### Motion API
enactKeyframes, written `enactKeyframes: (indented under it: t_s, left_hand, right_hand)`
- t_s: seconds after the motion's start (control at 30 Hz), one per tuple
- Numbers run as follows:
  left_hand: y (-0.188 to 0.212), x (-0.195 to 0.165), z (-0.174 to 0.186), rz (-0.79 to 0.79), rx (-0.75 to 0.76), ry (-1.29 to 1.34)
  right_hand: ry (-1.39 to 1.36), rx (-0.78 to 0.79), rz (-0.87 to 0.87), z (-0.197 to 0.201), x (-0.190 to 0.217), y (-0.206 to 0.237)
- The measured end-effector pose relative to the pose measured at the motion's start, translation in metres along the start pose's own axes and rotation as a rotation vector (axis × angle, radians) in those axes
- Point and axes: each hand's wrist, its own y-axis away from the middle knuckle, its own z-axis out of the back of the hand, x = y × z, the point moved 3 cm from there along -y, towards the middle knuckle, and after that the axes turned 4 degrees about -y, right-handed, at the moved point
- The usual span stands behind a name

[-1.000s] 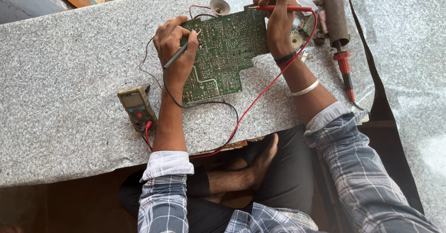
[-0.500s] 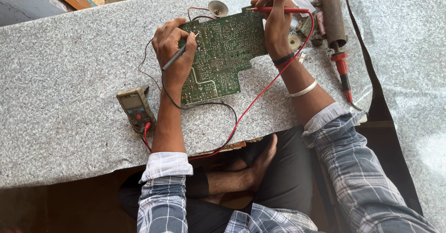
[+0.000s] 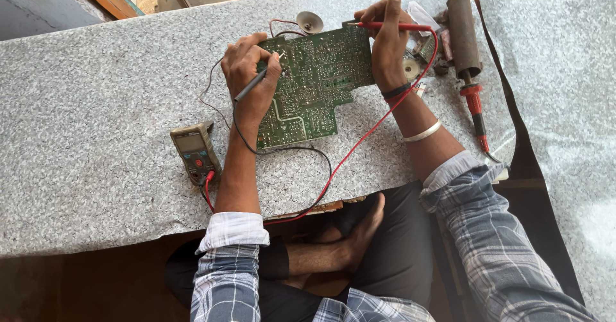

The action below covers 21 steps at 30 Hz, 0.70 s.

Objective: The person uses a multimeter to test points on a green circuit board. They hold the board with one hand and touch various solder points with the multimeter probes while seated on the floor.

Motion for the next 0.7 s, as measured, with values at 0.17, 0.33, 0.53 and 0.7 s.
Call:
enactKeyframes:
  t_s: [0.17, 0.33, 0.53, 0.7]
  left_hand:
    - [-0.0013, -0.0023, 0.0013, 0.002, 0.009, 0.003]
    - [-0.0023, -0.0037, 0.0022, 0.022, 0.027, 0.006]
    - [-0.0026, -0.0035, 0.0007, 0.018, 0.027, 0.002]
    - [-0.0023, -0.0027, 0.0008, 0.025, 0.026, 0.000]
  right_hand:
    - [0.080, -0.023, -0.013, 0.0015, 0.0024, -0.0045]
    - [0.105, -0.007, 0.005, 0.0025, 0.0030, -0.0044]
    - [0.088, -0.022, -0.014, 0.0033, 0.0006, -0.0051]
    - [0.100, -0.027, -0.023, 0.0019, 0.0035, -0.0054]
